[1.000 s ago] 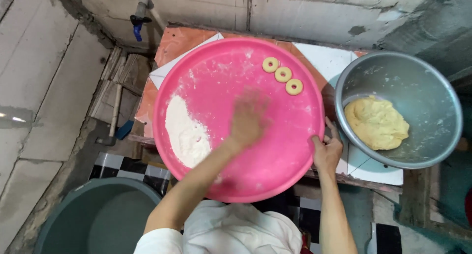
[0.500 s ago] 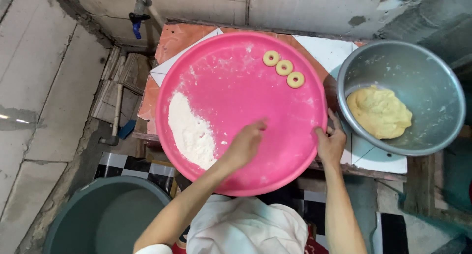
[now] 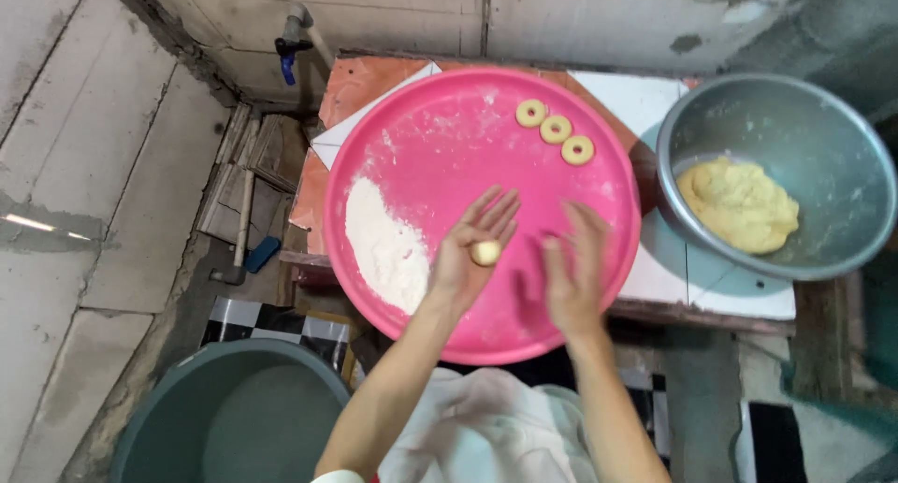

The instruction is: The person is taking pieces of dough from a bowl, rolling them into balls, and shaping them into rings on a pink tray.

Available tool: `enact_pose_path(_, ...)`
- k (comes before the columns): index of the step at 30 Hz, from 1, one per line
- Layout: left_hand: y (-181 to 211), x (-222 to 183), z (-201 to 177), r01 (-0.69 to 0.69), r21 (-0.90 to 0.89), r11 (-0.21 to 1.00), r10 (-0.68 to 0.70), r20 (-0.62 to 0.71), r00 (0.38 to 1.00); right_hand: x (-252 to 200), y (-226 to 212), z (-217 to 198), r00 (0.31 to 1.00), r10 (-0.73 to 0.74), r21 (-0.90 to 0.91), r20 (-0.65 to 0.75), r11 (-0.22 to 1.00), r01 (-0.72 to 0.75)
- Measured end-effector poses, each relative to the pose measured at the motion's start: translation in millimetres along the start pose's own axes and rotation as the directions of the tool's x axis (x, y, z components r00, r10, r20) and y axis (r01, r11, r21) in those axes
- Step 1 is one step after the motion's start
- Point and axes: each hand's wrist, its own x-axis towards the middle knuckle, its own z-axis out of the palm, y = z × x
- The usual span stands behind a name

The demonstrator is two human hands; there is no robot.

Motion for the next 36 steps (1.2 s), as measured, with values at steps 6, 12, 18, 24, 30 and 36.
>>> enact_pose_path(6, 0, -28, 33, -0.070, 0.081, 0.994, 0.059, 0.127, 0.990, -2, -66, 65, 0.972, -0.190, -0.015, 0.137, 0.981, 0.194)
enact_pose_path(12, -19, -49, 16, -0.022, 0.099, 0.995, 0.004, 0.173, 0.985, -2, -28, 81, 0.909, -0.344, -0.382, 0.235, 0.827, 0.412)
enact_pose_path(18, -16, -22, -1, -0.175, -0.019, 0.984, 0.174, 0.277, 0.945, -7, -115, 42, 0.958, 0.144, 0.451, 0.249, 0.858, -0.246)
enact_pose_path(24, -55, -43, -27, 0.087, -0.023, 0.996, -0.078, 0.248, 0.966, 7, -11, 61, 0.935, -0.305, -0.203, 0.183, 0.918, 0.340)
enact_pose_path(30, 2, -43, 35, -0.052, 0.120, 0.991, 0.040, 0.105, 0.994, -22, -60, 66, 0.892, -0.409, 0.088, 0.193, 0.912, 0.400)
enact_pose_path(36, -53, -56, -30, 0.108, 0.044, 0.993, -0.114, 0.150, 0.982, -2, 3, 43, 0.960, -0.155, -0.178, 0.234, 0.964, 0.200)
